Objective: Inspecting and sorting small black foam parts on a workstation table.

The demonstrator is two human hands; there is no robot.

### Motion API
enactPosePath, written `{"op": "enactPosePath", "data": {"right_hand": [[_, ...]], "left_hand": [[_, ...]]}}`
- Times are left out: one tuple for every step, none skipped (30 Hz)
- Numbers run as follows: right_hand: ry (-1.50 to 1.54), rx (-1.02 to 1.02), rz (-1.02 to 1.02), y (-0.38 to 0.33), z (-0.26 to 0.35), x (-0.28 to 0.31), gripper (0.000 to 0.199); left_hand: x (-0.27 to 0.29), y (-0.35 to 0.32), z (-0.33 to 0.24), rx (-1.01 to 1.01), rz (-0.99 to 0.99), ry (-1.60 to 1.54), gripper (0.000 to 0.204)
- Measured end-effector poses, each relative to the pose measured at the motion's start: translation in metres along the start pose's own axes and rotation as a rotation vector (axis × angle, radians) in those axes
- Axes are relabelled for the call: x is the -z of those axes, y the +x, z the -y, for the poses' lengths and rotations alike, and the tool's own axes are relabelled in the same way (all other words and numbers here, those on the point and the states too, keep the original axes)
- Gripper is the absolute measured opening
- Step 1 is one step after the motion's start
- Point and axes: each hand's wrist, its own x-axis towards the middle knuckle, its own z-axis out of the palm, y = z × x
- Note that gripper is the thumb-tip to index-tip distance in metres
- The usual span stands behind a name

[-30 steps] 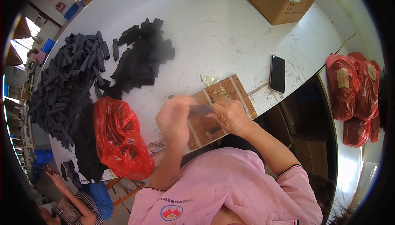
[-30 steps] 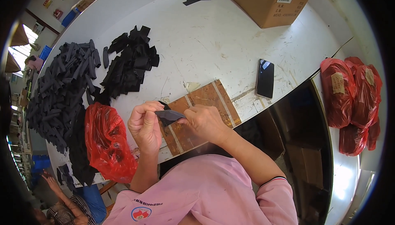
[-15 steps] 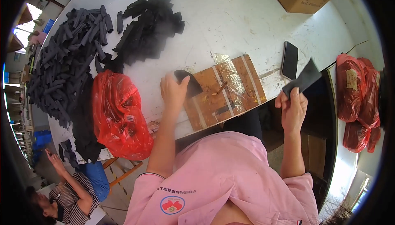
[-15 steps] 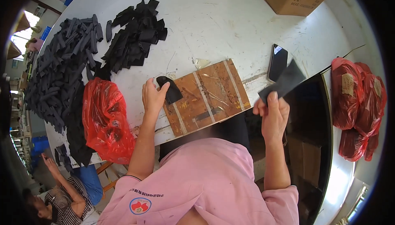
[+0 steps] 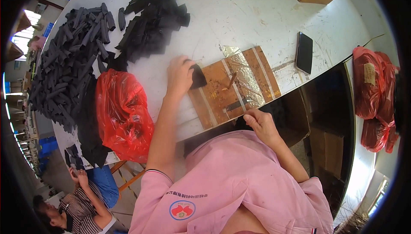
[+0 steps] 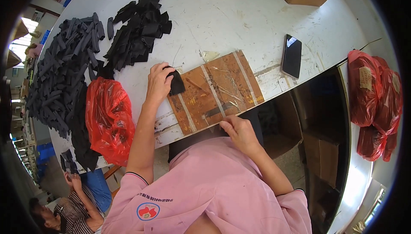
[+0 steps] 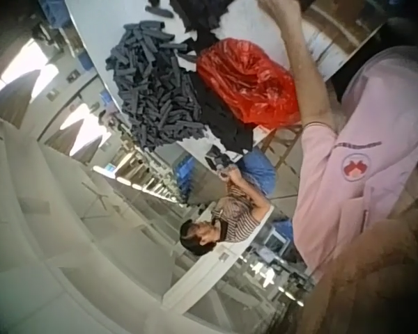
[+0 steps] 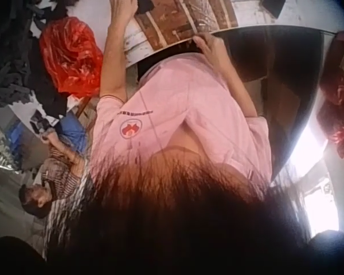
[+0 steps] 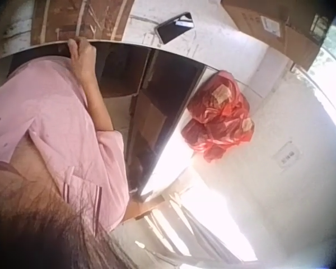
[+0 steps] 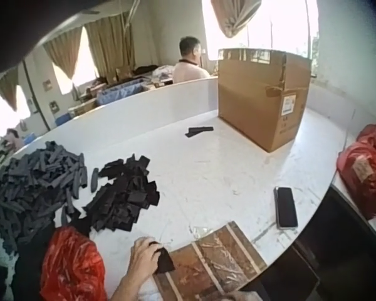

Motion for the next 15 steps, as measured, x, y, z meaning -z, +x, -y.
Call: {"op": "enactPosePath", "data": {"right_hand": [[-0.01, 0.011, 0.055, 0.001, 0.008, -0.003, 0.023], [-0.021, 0.024, 0.111, 0.002, 0.016, -0.005, 0.023], [-0.022, 0.026, 0.106, 0.003, 0.02, -0.008, 0.023], [-0.018, 0.072, 0.108, 0.004, 0.024, -0.01, 0.024], [-0.015, 0.119, 0.111, 0.006, 0.029, -0.013, 0.025], [-0.019, 0.117, 0.108, 0.007, 0.035, -0.015, 0.025], [0.054, 0.089, 0.055, 0.007, 0.042, -0.016, 0.028], [0.129, 0.072, 0.012, 0.007, 0.048, -0.018, 0.032], [0.223, 0.09, -0.054, 0.008, 0.049, -0.022, 0.04], [0.214, 0.089, -0.056, 0.011, 0.054, -0.025, 0.04], [0.227, 0.169, -0.165, 0.015, 0.059, -0.027, 0.042], [0.237, 0.253, -0.267, 0.018, 0.065, -0.031, 0.044], [0.237, 0.317, -0.287, 0.021, 0.066, -0.034, 0.035], [0.23, 0.317, -0.29, 0.02, 0.065, -0.034, 0.035], [0.48, 0.193, -0.204, 0.018, 0.065, -0.034, 0.029]], "left_hand": [[0.0, 0.001, 0.008, -0.029, 0.061, -0.031, 0.017], [0.001, 0.001, 0.013, -0.056, 0.12, -0.061, 0.019], [0.003, 0.001, 0.011, -0.06, 0.117, -0.062, 0.019], [0.006, -0.001, 0.008, -0.036, 0.074, -0.075, 0.014], [0.01, -0.005, 0.004, -0.01, 0.03, -0.087, 0.009], [0.016, -0.01, -0.004, -0.011, 0.028, -0.092, 0.009], [0.025, -0.015, -0.019, 0.212, 0.029, -0.389, 0.006], [0.037, -0.022, -0.033, 0.445, 0.025, -0.674, 0.004], [0.044, -0.029, -0.045, 0.504, 0.083, -0.774, 0.007], [0.051, -0.035, -0.057, 0.565, 0.139, -0.87, 0.011], [0.058, -0.039, -0.071, 0.552, 0.165, -0.93, 0.011], [0.065, -0.045, -0.082, 0.542, 0.185, -0.989, 0.011], [0.067, -0.049, -0.088, 0.446, 0.19, -0.99, 0.009], [0.071, -0.052, -0.096, 0.392, 0.199, -0.986, 0.009], [0.075, -0.054, -0.099, 0.362, 0.21, -0.989, 0.009]]}}
